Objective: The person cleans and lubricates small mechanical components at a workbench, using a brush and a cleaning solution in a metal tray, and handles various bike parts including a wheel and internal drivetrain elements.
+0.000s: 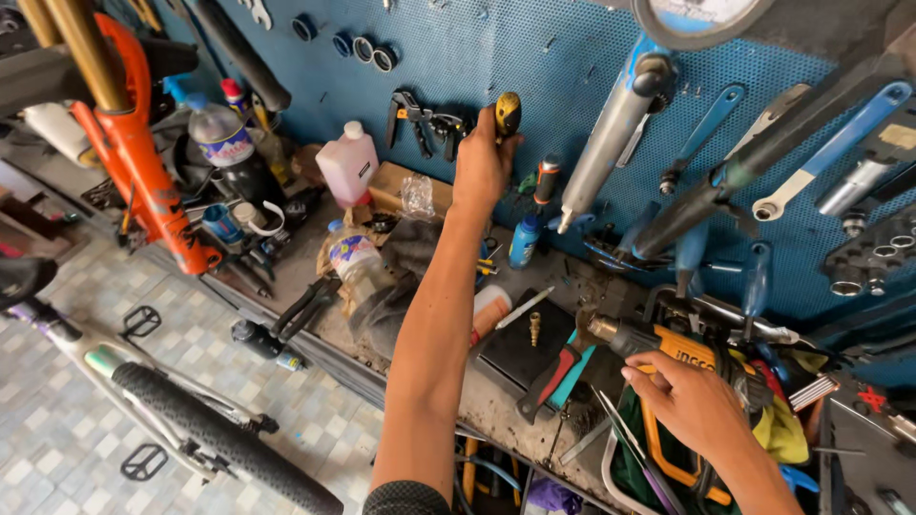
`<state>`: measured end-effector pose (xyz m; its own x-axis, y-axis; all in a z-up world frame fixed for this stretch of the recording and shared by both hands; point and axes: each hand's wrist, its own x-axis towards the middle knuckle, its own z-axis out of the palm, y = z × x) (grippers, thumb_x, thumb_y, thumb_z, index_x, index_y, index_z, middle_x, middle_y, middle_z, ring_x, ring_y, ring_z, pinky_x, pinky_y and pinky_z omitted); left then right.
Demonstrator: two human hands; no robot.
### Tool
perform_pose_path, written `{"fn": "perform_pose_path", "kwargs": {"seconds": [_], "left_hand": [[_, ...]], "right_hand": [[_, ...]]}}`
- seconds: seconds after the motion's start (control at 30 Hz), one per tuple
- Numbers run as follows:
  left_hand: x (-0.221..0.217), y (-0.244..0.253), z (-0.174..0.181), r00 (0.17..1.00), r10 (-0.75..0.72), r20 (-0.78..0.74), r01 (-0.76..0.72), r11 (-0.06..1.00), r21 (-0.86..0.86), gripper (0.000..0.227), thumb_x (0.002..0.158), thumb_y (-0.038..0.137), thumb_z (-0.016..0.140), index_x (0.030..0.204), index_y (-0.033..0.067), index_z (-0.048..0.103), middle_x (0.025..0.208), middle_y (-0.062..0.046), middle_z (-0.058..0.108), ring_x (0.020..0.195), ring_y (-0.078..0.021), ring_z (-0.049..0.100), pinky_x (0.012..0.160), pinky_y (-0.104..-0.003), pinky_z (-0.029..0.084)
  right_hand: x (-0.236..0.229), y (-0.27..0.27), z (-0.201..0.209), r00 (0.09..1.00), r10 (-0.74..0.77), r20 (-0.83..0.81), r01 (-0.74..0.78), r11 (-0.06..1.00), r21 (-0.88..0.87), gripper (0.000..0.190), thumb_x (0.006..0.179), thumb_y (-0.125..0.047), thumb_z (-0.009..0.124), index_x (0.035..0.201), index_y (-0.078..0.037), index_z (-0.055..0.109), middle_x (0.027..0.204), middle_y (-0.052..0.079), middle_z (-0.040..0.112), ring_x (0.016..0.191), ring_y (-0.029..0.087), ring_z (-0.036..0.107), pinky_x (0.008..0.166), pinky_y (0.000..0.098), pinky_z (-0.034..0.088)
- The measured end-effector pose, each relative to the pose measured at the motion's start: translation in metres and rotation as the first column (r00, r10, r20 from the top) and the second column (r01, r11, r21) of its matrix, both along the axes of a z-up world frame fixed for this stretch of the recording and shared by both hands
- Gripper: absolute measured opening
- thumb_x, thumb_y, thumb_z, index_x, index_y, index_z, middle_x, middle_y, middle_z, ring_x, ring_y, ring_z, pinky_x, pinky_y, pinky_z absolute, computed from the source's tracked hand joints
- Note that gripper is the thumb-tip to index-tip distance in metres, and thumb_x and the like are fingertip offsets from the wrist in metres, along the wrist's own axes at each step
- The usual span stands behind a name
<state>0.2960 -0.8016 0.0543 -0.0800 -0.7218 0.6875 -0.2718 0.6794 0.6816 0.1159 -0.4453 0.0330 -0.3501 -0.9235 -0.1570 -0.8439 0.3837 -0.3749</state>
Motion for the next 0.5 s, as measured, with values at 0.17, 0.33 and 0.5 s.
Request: {"fn": "perform_pose_path", "kwargs": {"seconds": [0.17,0.33,0.5], "left_hand": [[-0.021,-0.030,-0.020,0.998,-0.032,0.059,0.028,0.997,0.067,0.039,0.086,0.010,0.079,0.114,0.0033,0.053,0.094,-0.025,0.072,0.091,-0.0464,0.070,0.072,-0.051,0.055],[-0.028,-0.043,-0.040,0.987,-0.046,0.157,0.021,0.988,0.153,0.059,0.082,0.007,0.080,0.128,0.0039,0.044,0.097,-0.029,0.071,0.092,-0.0492,0.068,0.075,-0.054,0.055],[-0.031,-0.038,-0.048,0.973,-0.036,0.226,-0.003,0.985,0.170,0.065,0.085,0.005,0.077,0.137,0.0045,0.039,0.106,-0.032,0.069,0.098,-0.0507,0.067,0.082,-0.055,0.055]], "right_hand": [[-0.008,-0.004,0.000,0.999,-0.050,0.013,0.049,0.998,0.050,0.035,0.092,-0.053,0.064,0.116,-0.028,0.073,0.074,0.006,0.080,0.072,0.027,0.079,0.068,0.0390,0.058],[-0.015,-0.001,0.007,0.994,-0.100,0.032,0.096,0.990,0.106,0.035,0.093,-0.053,0.062,0.119,-0.031,0.070,0.076,0.005,0.079,0.072,0.025,0.078,0.067,0.0396,0.058],[-0.026,0.012,0.000,0.997,-0.082,0.014,0.082,0.996,0.033,0.036,0.090,-0.052,0.063,0.120,-0.033,0.070,0.077,0.004,0.081,0.074,0.026,0.078,0.068,0.0391,0.057]]}}
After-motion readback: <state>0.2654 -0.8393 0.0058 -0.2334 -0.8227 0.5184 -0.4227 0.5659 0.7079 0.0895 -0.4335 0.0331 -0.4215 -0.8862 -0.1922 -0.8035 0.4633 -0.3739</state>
